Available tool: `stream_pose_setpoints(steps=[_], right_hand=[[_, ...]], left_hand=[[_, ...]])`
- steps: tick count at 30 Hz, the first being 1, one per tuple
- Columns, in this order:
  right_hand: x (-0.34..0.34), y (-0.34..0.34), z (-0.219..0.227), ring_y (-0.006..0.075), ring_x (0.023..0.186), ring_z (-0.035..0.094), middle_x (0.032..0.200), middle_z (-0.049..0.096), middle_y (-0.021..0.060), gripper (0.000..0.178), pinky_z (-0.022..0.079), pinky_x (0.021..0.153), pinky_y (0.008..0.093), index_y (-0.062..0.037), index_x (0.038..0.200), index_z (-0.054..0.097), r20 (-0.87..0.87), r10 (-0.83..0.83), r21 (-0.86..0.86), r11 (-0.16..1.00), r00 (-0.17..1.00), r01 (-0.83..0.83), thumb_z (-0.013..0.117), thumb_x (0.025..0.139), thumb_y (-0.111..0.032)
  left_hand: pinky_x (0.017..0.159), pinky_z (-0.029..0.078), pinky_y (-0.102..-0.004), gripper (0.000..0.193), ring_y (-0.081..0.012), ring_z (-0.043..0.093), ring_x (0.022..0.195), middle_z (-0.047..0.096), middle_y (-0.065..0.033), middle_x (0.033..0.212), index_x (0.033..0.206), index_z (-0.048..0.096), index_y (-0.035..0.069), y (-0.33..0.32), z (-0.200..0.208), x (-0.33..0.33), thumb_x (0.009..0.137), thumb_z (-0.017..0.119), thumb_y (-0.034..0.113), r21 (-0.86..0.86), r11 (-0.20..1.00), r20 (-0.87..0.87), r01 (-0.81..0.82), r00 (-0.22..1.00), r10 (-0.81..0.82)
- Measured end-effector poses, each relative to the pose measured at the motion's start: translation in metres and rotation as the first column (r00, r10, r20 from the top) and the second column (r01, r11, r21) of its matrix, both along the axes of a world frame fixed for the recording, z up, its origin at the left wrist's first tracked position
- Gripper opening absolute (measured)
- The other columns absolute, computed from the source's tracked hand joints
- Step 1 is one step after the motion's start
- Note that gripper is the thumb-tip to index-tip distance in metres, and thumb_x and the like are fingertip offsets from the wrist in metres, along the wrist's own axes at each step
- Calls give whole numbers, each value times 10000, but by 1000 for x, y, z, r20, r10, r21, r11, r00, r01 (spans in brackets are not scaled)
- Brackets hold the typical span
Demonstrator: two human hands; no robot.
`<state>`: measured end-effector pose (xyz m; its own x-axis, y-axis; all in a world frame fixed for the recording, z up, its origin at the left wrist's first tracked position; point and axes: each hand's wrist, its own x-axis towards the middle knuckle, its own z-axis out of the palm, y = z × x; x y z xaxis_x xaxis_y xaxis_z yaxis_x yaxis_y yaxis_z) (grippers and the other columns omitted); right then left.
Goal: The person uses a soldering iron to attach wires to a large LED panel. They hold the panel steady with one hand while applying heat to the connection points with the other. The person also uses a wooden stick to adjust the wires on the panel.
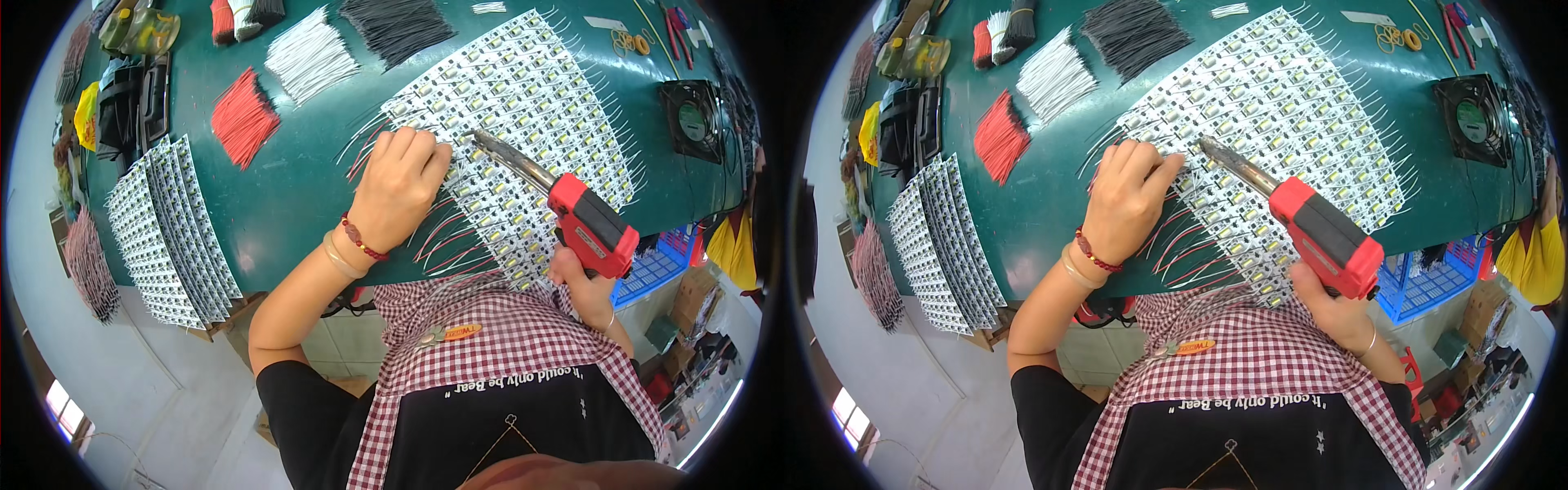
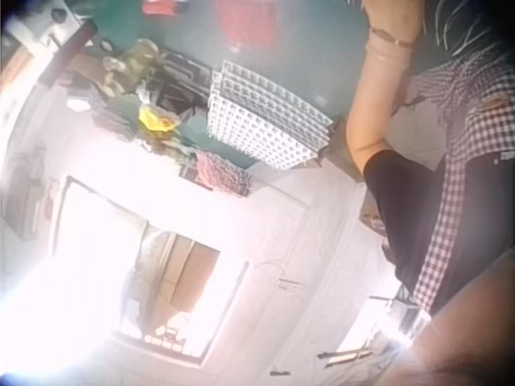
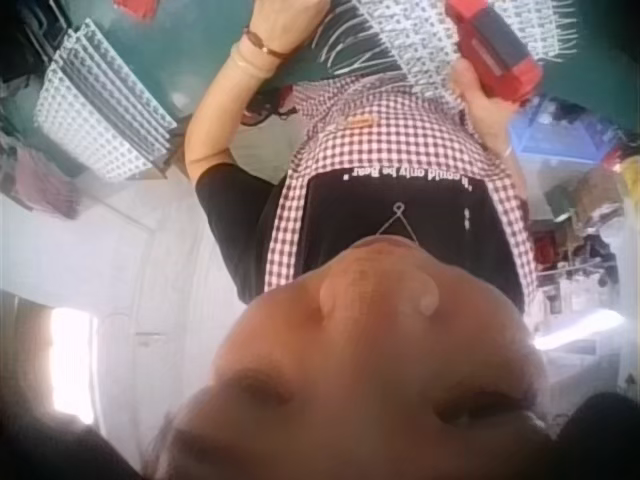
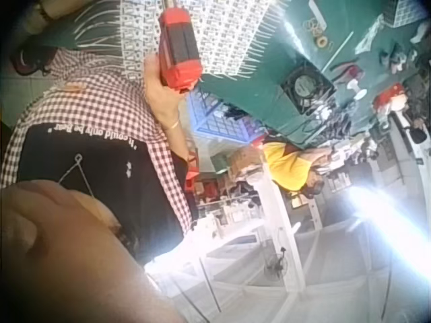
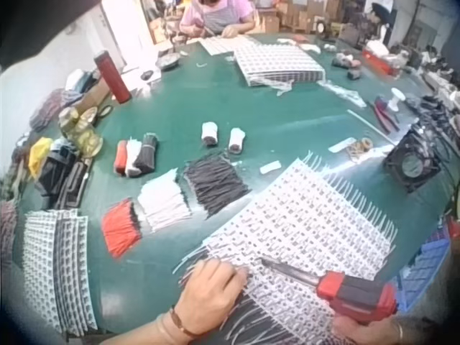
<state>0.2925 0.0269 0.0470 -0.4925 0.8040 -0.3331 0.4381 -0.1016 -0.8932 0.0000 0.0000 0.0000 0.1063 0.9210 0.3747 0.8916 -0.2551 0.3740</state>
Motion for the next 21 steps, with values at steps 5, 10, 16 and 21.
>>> stream_pose_setpoints(steps=[5,10,16,21], right_hand=[[-9,-1,-2,97,792,595,917,650,28,282,486,699,257,-6,1099,627,-7,-139,-135,981,990,137,702,846,-105],[-14,3,-4,91,776,597,896,654,33,231,484,690,254,-10,1041,652,22,-36,-105,994,999,38,711,837,-103],[-7,-4,-10,99,720,598,859,648,29,245,486,649,258,-11,1062,631,-37,-81,-23,997,996,80,703,843,-94],[-2,-1,-8,111,615,558,742,594,45,244,468,568,261,32,1096,565,-145,-67,-29,998,987,64,630,890,-83]], left_hand=[[659,384,-326,216,-209,483,726,453,-56,756,926,660,27,2,1,-5,720,601,6,9,1000,-45,9,999,-9],[665,390,-326,218,-211,479,723,451,-58,755,920,656,24,1,-1,-4,713,593,2,26,1000,-25,11,1000,-10],[668,393,-321,204,-213,480,725,452,-59,755,906,652,20,3,1,-4,714,585,-1,24,1000,-42,15,999,-14],[681,395,-329,192,-204,497,737,468,-48,760,895,655,36,2,1,-4,713,596,20,42,999,-111,10,994,-5]])
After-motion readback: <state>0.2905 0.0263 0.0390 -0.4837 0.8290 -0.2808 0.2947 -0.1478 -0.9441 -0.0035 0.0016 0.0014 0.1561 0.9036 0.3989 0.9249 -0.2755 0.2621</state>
